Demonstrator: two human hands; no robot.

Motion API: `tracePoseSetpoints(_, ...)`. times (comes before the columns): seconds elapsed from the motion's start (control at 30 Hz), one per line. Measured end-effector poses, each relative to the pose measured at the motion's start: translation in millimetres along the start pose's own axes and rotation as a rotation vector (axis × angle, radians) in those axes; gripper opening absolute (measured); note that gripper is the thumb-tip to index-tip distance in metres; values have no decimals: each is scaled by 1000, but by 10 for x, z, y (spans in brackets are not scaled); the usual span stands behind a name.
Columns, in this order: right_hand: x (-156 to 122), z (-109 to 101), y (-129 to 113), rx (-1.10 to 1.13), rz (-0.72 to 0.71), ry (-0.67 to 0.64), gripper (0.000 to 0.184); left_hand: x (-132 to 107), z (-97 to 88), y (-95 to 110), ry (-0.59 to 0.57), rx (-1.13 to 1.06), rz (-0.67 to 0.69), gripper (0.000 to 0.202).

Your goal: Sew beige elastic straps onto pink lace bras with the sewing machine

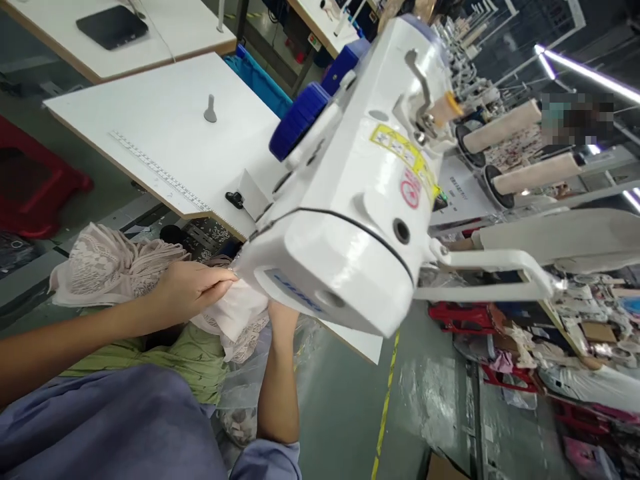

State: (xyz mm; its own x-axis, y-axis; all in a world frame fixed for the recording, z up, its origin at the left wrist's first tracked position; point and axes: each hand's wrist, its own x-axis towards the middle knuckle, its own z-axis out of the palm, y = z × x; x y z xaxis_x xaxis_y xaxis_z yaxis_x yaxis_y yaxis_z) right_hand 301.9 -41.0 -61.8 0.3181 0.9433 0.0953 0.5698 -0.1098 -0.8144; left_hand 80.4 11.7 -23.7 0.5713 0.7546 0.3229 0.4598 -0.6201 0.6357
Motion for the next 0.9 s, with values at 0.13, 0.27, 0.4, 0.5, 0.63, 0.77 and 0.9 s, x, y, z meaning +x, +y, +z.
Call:
tracePoseSetpoints(0.13, -32, 129, -179, 93, 75, 161, 31, 29, -40, 3, -34, -30, -50, 30)
tracePoseSetpoints(0.27, -232, 274, -295, 457, 264, 199, 33, 61, -127, -12, -127, -2, 7, 33)
tracePoseSetpoints(0.4, -654, 341, -314, 859, 406, 81, 33, -33, -263, -43, -284, 75, 164, 32)
tracePoseSetpoints(0.5, -1009, 340, -317, 792, 233, 101, 21, -185, -315, -3, -338, 173, 240, 34)
tracePoseSetpoints(0.63, -1346, 304, -362, 344, -276, 98, 7, -371, -193, 88, -364, 231, 402, 42)
tracePoseSetpoints(0.77, -1465, 271, -413, 133, -628, 108, 37, -436, -71, 93, -292, 228, 561, 20)
tracePoseSetpoints(0.9, -1500, 256, -457, 83, -697, 138, 42, -426, -98, 100, -157, 250, 610, 27)
